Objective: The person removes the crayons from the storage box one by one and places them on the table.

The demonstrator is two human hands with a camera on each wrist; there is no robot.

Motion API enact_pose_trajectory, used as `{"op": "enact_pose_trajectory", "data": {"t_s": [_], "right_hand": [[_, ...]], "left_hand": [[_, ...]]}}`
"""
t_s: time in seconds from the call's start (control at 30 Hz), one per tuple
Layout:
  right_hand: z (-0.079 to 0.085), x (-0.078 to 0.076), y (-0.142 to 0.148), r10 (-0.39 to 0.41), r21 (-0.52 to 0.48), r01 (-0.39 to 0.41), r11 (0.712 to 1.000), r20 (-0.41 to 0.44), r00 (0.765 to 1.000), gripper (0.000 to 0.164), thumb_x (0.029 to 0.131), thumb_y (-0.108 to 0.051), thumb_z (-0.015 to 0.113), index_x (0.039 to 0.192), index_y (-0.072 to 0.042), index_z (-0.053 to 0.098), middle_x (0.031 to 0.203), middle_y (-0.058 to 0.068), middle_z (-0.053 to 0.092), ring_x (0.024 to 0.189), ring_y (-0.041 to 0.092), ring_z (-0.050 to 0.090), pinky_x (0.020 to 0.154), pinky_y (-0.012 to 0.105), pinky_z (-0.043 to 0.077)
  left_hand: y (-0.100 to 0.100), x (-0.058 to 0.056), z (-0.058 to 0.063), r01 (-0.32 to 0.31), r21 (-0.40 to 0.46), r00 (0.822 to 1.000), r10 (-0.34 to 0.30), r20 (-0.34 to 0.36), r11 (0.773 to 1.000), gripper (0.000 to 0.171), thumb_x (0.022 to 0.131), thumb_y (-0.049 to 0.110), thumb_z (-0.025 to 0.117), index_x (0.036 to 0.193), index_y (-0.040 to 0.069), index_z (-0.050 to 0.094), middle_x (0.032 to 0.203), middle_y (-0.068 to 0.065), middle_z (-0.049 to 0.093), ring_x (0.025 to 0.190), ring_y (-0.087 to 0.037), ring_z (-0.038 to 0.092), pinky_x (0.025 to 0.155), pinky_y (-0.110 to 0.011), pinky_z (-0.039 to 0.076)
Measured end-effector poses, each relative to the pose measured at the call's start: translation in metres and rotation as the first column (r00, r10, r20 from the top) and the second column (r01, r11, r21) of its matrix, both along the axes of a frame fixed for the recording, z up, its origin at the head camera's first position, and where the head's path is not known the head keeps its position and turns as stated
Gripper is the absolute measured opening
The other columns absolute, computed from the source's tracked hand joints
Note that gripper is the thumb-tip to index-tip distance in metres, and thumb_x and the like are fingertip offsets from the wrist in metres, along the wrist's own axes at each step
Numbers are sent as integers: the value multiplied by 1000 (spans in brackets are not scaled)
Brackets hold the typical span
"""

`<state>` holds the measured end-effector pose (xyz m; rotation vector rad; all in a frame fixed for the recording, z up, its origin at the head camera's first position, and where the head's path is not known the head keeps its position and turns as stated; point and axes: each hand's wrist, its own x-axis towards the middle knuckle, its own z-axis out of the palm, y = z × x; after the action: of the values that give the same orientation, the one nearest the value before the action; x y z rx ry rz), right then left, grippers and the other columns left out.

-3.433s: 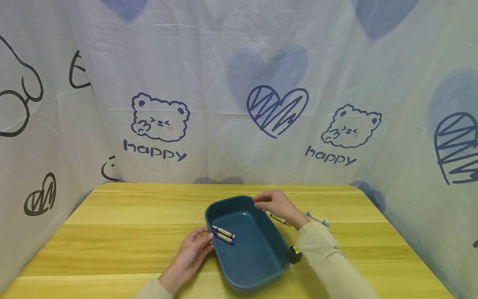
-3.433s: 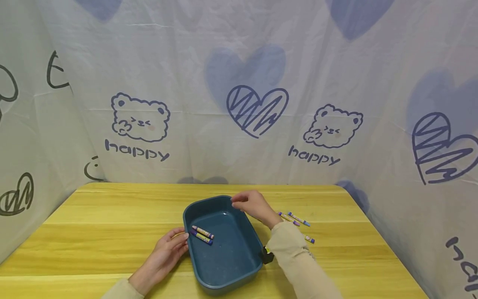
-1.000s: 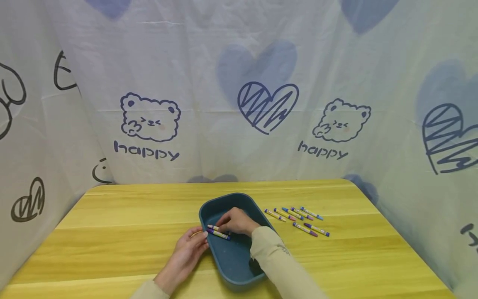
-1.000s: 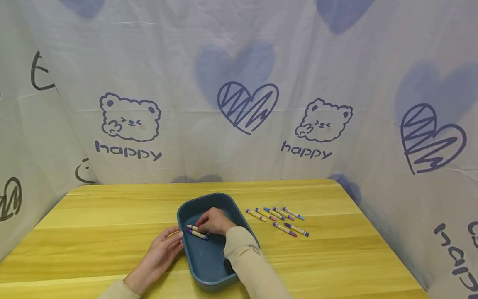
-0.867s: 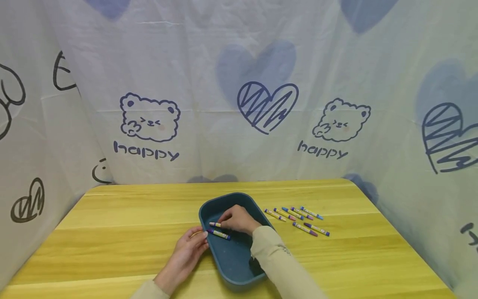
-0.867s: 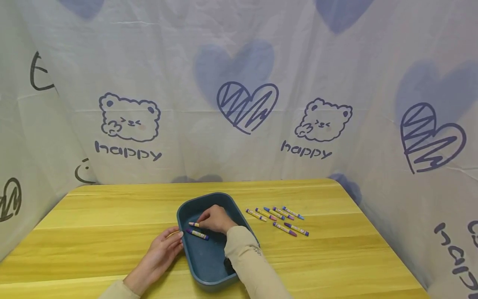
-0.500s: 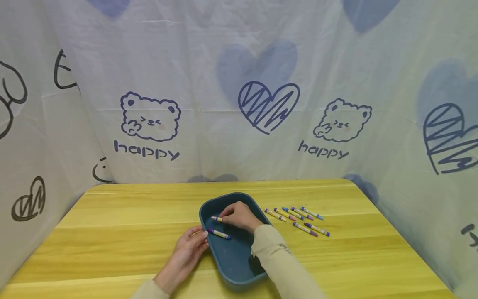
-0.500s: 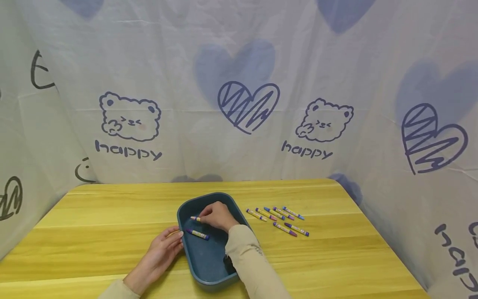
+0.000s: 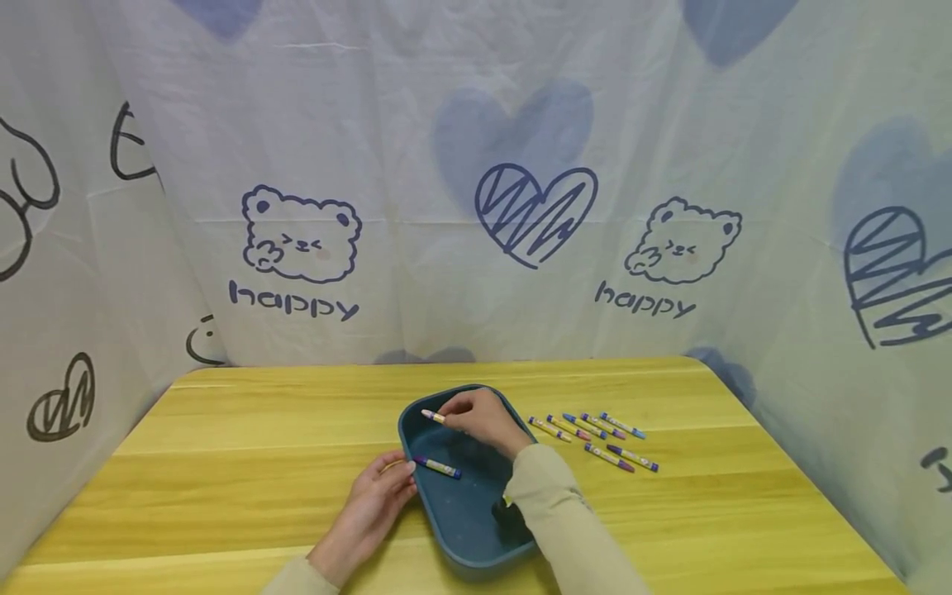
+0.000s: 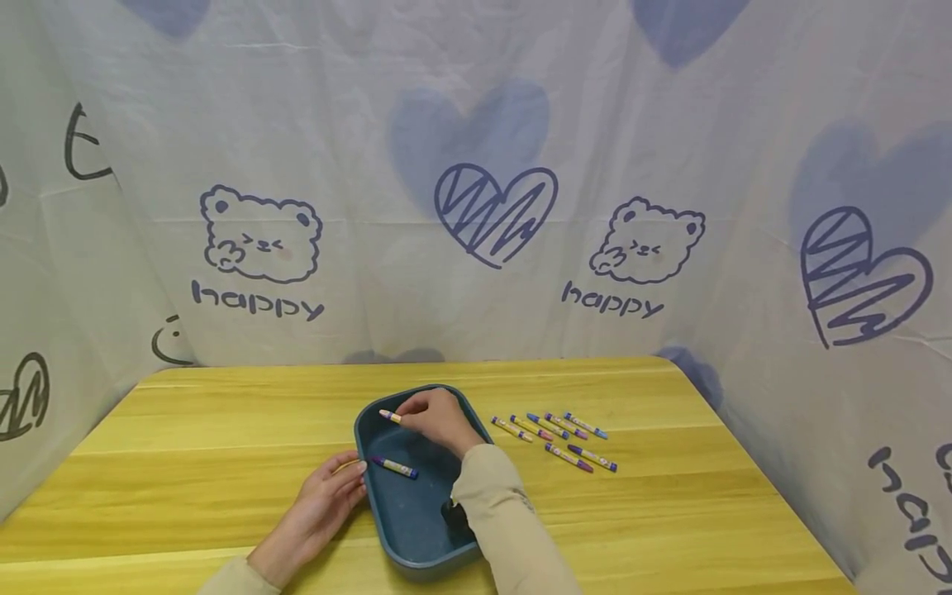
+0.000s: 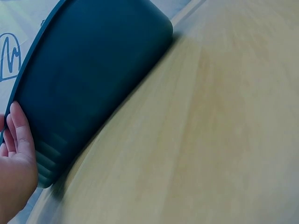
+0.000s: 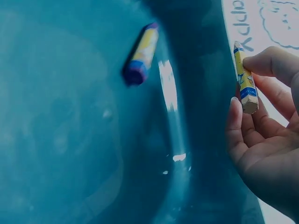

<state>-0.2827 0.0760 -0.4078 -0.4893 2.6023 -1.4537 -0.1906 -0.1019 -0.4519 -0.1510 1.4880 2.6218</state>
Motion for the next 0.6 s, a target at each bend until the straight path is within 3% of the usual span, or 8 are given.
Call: {"op": "enact_pose_trajectory", "data": {"t_s": [0.13,0.3,0.5,0.6], "right_hand": [[5,1,1,-1,-41,1,999,16,1000,10,87,-14,71,95,-8,74,90,1,68,84,28,64,68,33,53],[16,1,7,2,-86,-2,996,8,1000,14,88,-14,71,98,-6,74,92,2,68,82,23,63,74,43,54],[37,-3,16,4,-62,-8,998,-55,998,14,88,-11,70,98,-4,74,91,3,69,82,19,61,71,30,52],[50,-7,23,-9,-32,7,999,-70,998,13,88,-12,70,98,-5,74,91,3,68,80,18,59,69,29,51]], "left_hand": [[0,1,-1,4,-3,1000,-4,-2,1000,22,92,-4,52,114,-5,45,86,-3,57,77,-12,55,72,-21,50],[1,2,-1,-1,-6,1000,1,-11,1000,20,92,-5,53,111,-4,47,87,-4,59,77,-12,55,71,-21,50],[0,2,-2,0,7,1000,0,-19,1000,19,92,-6,52,109,-2,46,86,-4,59,76,-12,55,70,-21,50],[0,1,-2,-3,20,1000,3,-13,1000,19,91,-7,51,109,-3,46,85,-4,59,76,-12,55,70,-21,50]]}}
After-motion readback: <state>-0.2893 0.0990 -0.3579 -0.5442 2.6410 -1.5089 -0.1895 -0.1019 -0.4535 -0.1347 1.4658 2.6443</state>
